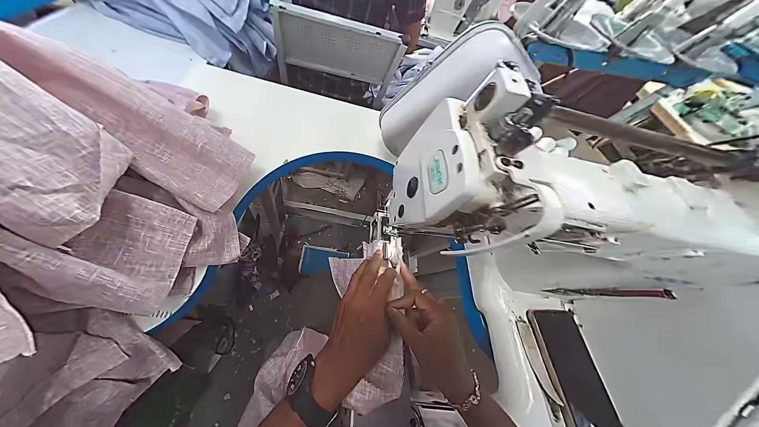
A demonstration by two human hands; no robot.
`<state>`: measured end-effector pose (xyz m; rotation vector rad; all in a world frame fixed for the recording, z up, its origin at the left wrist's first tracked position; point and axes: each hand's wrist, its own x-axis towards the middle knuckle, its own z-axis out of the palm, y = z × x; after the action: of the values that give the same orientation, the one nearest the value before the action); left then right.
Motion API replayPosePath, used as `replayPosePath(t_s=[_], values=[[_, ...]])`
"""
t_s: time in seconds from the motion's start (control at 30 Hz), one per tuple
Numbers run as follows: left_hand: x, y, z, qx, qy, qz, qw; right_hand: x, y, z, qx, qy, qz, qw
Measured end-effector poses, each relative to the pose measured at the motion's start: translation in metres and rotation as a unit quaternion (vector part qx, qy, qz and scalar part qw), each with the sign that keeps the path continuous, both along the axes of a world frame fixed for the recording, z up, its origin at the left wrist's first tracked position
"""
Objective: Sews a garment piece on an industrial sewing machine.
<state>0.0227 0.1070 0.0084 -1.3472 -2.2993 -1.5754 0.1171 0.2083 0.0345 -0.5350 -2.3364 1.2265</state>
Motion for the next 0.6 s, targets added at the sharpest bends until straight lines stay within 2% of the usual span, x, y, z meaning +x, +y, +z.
replayPosePath(t_s=[0.07,0.1,0.13,0.17,0.23,0.3,0.43,0.5,0.57,0.6], values=[[0.003,0.0,0.0,-0.002,-0.006,0.0,1.0,0.003,0.005,0.002,-0.112,-0.012,0.009,0.994],[0.002,0.001,0.0,-0.005,-0.006,0.001,1.0,0.0,0.006,0.003,-0.12,-0.005,0.003,0.993],[0.0,0.002,0.0,-0.007,-0.006,0.002,1.0,-0.003,0.007,0.005,-0.084,-0.004,-0.014,0.996],[-0.001,0.004,0.0,-0.006,-0.004,0.004,1.0,-0.004,0.008,0.008,0.0,-0.023,-0.045,0.999],[-0.003,0.006,-0.002,-0.009,0.006,0.017,1.0,-0.002,0.015,0.021,0.202,-0.117,-0.106,0.967],[-0.002,0.005,-0.004,-0.016,0.015,0.021,1.0,0.005,0.024,0.024,0.224,-0.176,-0.122,0.951],[-0.001,0.002,-0.007,-0.042,0.014,0.021,0.999,0.01,0.031,0.022,0.238,-0.14,-0.141,0.951],[-0.002,0.0,-0.007,-0.049,0.019,0.031,0.998,0.009,0.037,0.033,0.198,-0.267,-0.149,0.931],[-0.001,-0.002,-0.007,-0.057,0.038,0.039,0.997,0.004,0.051,0.04,0.114,-0.451,-0.122,0.877],[-0.001,-0.002,-0.006,-0.059,0.053,0.046,0.996,0.004,0.054,0.038,0.11,-0.476,-0.096,0.867]])
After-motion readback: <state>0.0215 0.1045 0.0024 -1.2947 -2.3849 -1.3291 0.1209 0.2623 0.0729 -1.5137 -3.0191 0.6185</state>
